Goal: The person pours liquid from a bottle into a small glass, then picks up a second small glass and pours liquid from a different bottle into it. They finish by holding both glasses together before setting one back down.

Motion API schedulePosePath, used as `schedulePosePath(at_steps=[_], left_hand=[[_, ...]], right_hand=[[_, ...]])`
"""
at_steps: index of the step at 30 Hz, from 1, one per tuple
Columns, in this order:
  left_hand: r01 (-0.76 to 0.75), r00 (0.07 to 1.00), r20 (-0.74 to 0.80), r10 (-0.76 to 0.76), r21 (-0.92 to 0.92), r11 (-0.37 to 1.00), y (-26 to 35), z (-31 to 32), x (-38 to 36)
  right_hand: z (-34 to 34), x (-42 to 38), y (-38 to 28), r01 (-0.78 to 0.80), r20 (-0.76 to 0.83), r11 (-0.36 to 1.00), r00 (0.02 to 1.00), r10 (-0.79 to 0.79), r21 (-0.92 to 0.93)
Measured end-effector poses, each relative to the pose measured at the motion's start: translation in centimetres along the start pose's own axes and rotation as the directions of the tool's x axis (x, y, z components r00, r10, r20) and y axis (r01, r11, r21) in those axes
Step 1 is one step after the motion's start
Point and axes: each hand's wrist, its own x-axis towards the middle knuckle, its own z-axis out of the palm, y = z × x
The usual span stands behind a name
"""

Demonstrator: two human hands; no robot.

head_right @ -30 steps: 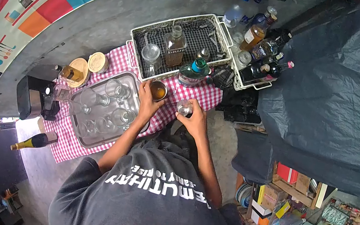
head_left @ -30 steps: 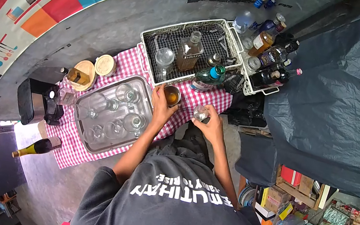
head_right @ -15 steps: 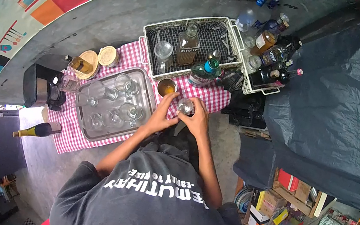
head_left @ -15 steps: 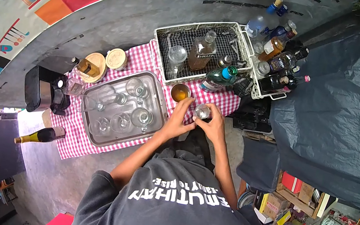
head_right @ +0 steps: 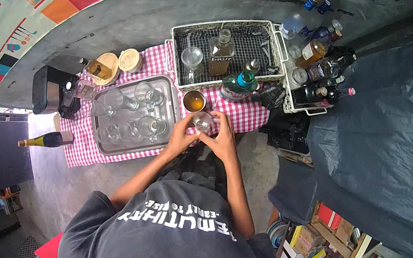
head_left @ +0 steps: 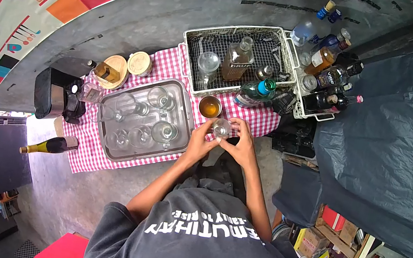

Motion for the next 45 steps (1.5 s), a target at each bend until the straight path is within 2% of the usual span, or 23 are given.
schedulePosePath(at_steps=[5, 7, 9, 13, 14, 18, 21, 23, 29, 33, 34, 37, 38, 41, 45], left_hand=[[0.059, 0.987, -0.146, -0.060, -0.013, 0.998, 1.3, 1.4, 0.8], [0.120, 0.970, -0.212, -0.121, -0.019, 0.993, 1.5, 2.1, 1.2], [0.118, 0.957, -0.261, -0.126, -0.045, 0.992, 1.6, 2.9, 1.5], [0.131, 0.926, -0.355, -0.131, -0.024, 0.991, 2.2, 4.8, 2.7], [0.115, 0.918, -0.375, -0.128, -0.056, 0.992, 1.8, 5.3, 3.0], [0.094, 0.869, -0.484, -0.108, -0.053, 0.994, 1.5, 7.2, 3.7], [0.100, 0.838, -0.534, -0.110, -0.049, 0.994, 1.9, 8.1, 3.6], [0.105, 0.825, -0.555, -0.108, -0.037, 0.994, 2.5, 8.6, 3.7], [0.109, 0.740, -0.663, -0.114, -0.050, 0.993, 3.0, 10.3, 3.4], [0.123, 0.688, -0.719, -0.099, -0.019, 0.992, 2.2, 11.6, 3.6], [0.092, 0.684, -0.720, -0.119, -0.077, 0.993, 2.1, 11.8, 3.6], [0.089, 0.658, -0.742, -0.126, -0.090, 0.992, 2.0, 12.3, 3.9], [0.122, 0.677, -0.713, -0.182, -0.136, 0.983, 2.6, 12.3, 3.9], [0.086, 0.679, -0.724, -0.123, -0.088, 0.992, 2.3, 12.5, 4.2], [0.104, 0.664, -0.739, -0.115, -0.061, 0.993, 2.3, 12.7, 4.8]], right_hand=[[-3.1, 1.2, 0.0, 0.052, -0.127, 0.996, 0.991, -0.043, 0.071], [-4.4, 2.0, 0.8, 0.077, -0.223, 0.995, 0.973, -0.063, 0.056], [-6.1, 3.4, 0.4, 0.099, -0.266, 0.995, 0.959, -0.102, -0.025], [-8.9, 6.5, 0.6, 0.220, -0.143, 0.933, 0.953, -0.268, -0.286], [-9.5, 7.2, 1.2, 0.235, -0.062, 0.876, 0.956, -0.286, -0.421], [-10.7, 9.4, 1.9, 0.278, 0.088, 0.866, 0.960, -0.266, -0.416], [-11.4, 10.8, 3.0, 0.328, 0.221, 0.901, 0.937, -0.271, -0.286], [-11.8, 11.4, 3.2, 0.370, 0.263, 0.890, 0.916, -0.303, -0.266], [-11.6, 12.1, 5.6, 0.283, 0.268, 0.944, 0.935, -0.232, -0.170], [-11.0, 12.8, 6.4, 0.307, 0.266, 0.948, 0.924, -0.276, -0.080], [-10.8, 12.9, 6.6, 0.272, 0.266, 0.960, 0.932, -0.246, -0.067], [-10.3, 13.2, 6.8, 0.246, 0.256, 0.969, 0.938, -0.234, -0.015], [-10.2, 13.4, 6.4, 0.217, 0.289, 0.976, 0.932, -0.217, 0.034], [-9.8, 14.0, 7.2, 0.299, 0.280, 0.953, 0.911, -0.303, 0.058], [-9.6, 14.5, 8.4, 0.256, 0.313, 0.963, 0.911, -0.270, 0.087]])
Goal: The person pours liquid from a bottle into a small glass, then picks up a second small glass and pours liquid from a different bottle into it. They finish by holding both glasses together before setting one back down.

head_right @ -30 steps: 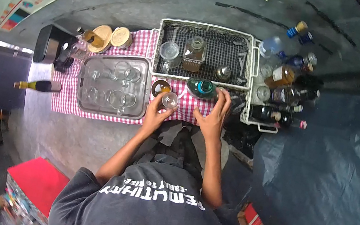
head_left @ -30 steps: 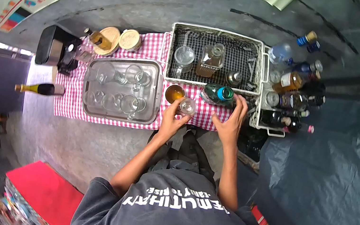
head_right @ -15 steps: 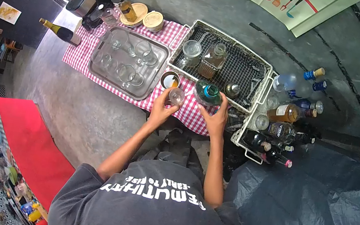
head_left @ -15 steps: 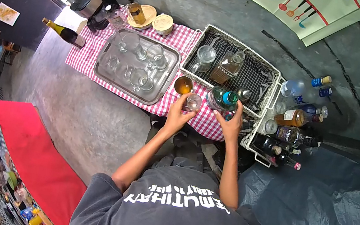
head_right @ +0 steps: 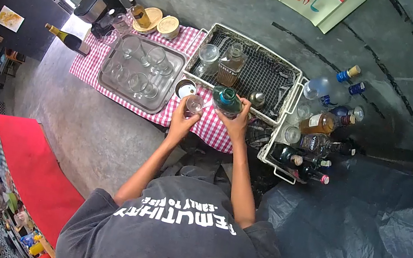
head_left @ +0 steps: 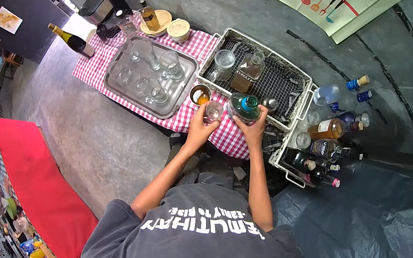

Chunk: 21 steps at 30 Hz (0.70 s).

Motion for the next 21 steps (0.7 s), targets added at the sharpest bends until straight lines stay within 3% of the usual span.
schedulePosePath(at_steps=[7, 21], left_hand=[[-0.030, 1.000, 0.001, 0.030, -0.099, 0.995, 0.1, 0.1, 1.0], [-0.041, 0.999, -0.002, 0.041, -0.131, 0.990, -0.7, 0.6, 3.3]], right_hand=[[-0.5, 0.6, 1.4, 0.008, 0.072, 0.999, 0.997, -0.011, 0.034], [0.5, 0.8, 2.0, 0.109, 0.012, 0.992, 0.994, -0.110, 0.067]])
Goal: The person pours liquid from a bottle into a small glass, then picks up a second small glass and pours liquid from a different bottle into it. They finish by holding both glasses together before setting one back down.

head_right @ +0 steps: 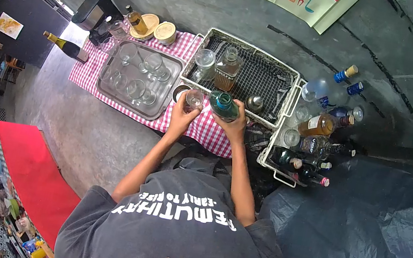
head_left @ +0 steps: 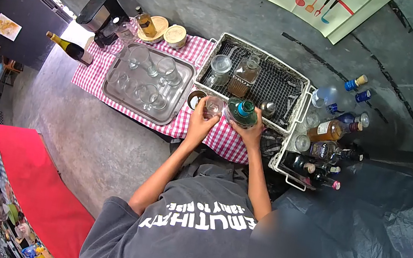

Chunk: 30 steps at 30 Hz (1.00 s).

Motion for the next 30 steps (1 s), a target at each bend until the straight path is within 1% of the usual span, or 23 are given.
schedulePosePath(at_steps=[1, 3, 5, 9, 11, 12, 15, 16, 17, 19, 20, 21, 23, 24, 25, 27, 30], left_hand=[[-0.025, 1.000, -0.003, 0.025, 0.006, 1.000, -0.2, 0.0, 0.1], [-0.013, 1.000, 0.013, 0.013, 0.003, 1.000, 0.2, -0.1, 0.1], [0.005, 1.000, 0.009, -0.005, -0.038, 0.999, 0.3, -0.1, 0.3], [0.018, 1.000, 0.026, -0.017, -0.050, 0.999, 0.1, -0.3, 0.3], [-0.034, 0.999, 0.001, 0.034, -0.009, 0.999, -0.1, -0.3, 0.6], [-0.038, 0.999, -0.003, 0.038, -0.009, 0.999, 0.0, -0.5, 0.6], [-0.029, 1.000, 0.002, 0.029, -0.025, 0.999, 0.1, -0.5, 0.4], [0.006, 1.000, 0.009, -0.005, -0.026, 1.000, 0.1, -0.6, 0.4], [0.043, 0.999, 0.016, -0.043, -0.027, 0.999, 0.0, -0.6, 0.3], [0.026, 1.000, 0.008, -0.026, -0.025, 0.999, -0.3, -0.7, 0.3], [0.026, 0.999, 0.022, -0.026, -0.004, 1.000, -0.2, -0.8, 0.2], [0.023, 0.999, 0.036, -0.024, 0.016, 1.000, 0.0, -0.8, 0.2], [0.020, 0.999, 0.026, -0.021, 0.011, 1.000, 0.1, -0.7, 0.0], [0.016, 1.000, 0.016, -0.017, 0.007, 1.000, 0.2, -0.6, -0.1], [0.013, 1.000, 0.005, -0.013, 0.004, 1.000, 0.4, -0.5, -0.2], [0.011, 1.000, -0.001, -0.011, 0.023, 1.000, -0.2, -0.5, -0.5], [-0.019, 0.999, -0.025, 0.020, 0.056, 0.998, -0.2, -0.7, -0.8]], right_hand=[[0.0, 0.1, 0.1, 0.001, -0.005, 1.000, 1.000, -0.001, -0.009], [-0.2, 0.1, 0.1, 0.000, -0.014, 1.000, 1.000, 0.000, -0.021], [-0.5, 0.2, 0.1, -0.037, 0.024, 0.998, 0.999, 0.038, -0.054], [-0.5, 0.4, 0.5, -0.016, 0.029, 0.997, 0.999, 0.018, -0.072], [-0.4, 0.4, 0.6, -0.032, 0.042, 0.999, 0.999, 0.032, 0.014], [-0.5, 0.5, 0.5, -0.033, 0.056, 0.999, 0.998, 0.033, 0.010], [-0.5, 0.5, -0.4, -0.030, 0.052, 0.998, 0.998, 0.027, 0.060], [-0.5, 0.5, -0.1, -0.057, 0.058, 0.998, 0.997, 0.055, 0.021], [-0.5, 0.6, 0.2, -0.054, 0.064, 0.998, 0.997, 0.052, 0.022], [-0.4, 0.4, 0.7, -0.048, 0.067, 0.999, 0.997, 0.047, 0.013], [-0.4, 0.4, 0.6, -0.040, 0.074, 0.998, 0.997, 0.036, 0.051], [-0.4, 0.2, 0.5, -0.045, 0.075, 0.998, 0.996, 0.041, 0.051], [-0.4, 0.3, 0.4, -0.096, 0.116, 0.991, 0.990, 0.085, 0.088], [-0.3, 0.2, 0.4, -0.096, 0.100, 0.989, 0.991, 0.085, 0.115], [-0.2, 0.1, 0.4, -0.094, 0.101, 0.989, 0.991, 0.083, 0.113], [0.0, -0.2, 0.1, -0.079, 0.057, 0.996, 0.995, 0.076, 0.050], [-0.1, -0.6, -0.3, -0.056, 0.056, 0.998, 0.997, 0.056, 0.014]])
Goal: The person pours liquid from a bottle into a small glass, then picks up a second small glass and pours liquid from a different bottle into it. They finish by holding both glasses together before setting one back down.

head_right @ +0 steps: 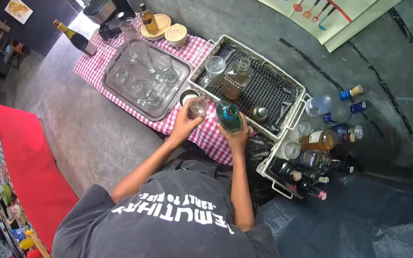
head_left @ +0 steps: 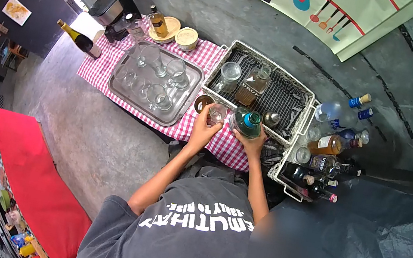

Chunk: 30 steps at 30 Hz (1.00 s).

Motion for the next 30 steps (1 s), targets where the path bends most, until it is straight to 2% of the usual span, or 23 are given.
schedulePosePath(at_steps=[3, 5, 7, 9, 12, 14, 19, 22, 24, 30], left_hand=[[-0.004, 1.000, -0.020, 0.003, -0.010, 1.000, 0.5, -0.4, -0.1], [0.005, 1.000, -0.023, -0.005, -0.033, 0.999, 0.7, -0.6, -0.2], [0.011, 1.000, -0.014, -0.011, 0.002, 1.000, 1.0, -0.7, 0.0], [0.007, 1.000, -0.019, -0.007, -0.012, 1.000, 0.4, -0.7, 0.2], [-0.003, 0.999, -0.032, 0.003, -0.015, 1.000, 0.6, -0.7, 0.4], [-0.013, 0.999, -0.030, 0.013, -0.006, 1.000, 1.0, -0.6, 0.4], [-0.045, 0.999, 0.003, 0.045, 0.037, 0.998, 2.2, -0.3, 0.3], [-0.040, 0.999, 0.014, 0.040, 0.006, 0.999, 2.1, 0.0, 0.2], [-0.020, 1.000, 0.016, 0.020, 0.001, 1.000, 2.0, 0.2, -0.1], [0.003, 1.000, -0.003, -0.003, -0.037, 0.999, 2.2, 0.5, 0.1]], right_hand=[[0.0, -0.5, -0.5, -0.033, -0.024, 0.997, 0.999, 0.035, 0.065], [-0.4, -0.8, -0.9, -0.012, -0.022, 1.000, 1.000, 0.012, 0.021], [-0.9, -1.1, -1.2, -0.011, 0.082, 1.000, 0.997, 0.012, -0.005], [-1.0, -1.6, -1.8, 0.075, 0.094, 0.992, 0.993, -0.065, -0.098], [-1.2, -2.3, -3.5, 0.133, 0.101, 0.988, 0.987, -0.125, -0.083], [-1.4, -2.8, -4.4, 0.099, 0.133, 0.995, 0.987, -0.094, -0.028], [-1.2, -3.7, -3.5, 0.012, 0.112, 0.999, 0.994, -0.007, -0.045], [-1.2, -3.9, -3.3, -0.023, 0.129, 0.999, 0.991, 0.017, 0.043], [-1.3, -4.3, -3.0, -0.147, 0.189, 0.974, 0.975, 0.114, 0.174], [-1.1, -4.4, -3.7, -0.188, 0.170, 0.952, 0.974, 0.149, 0.243]])
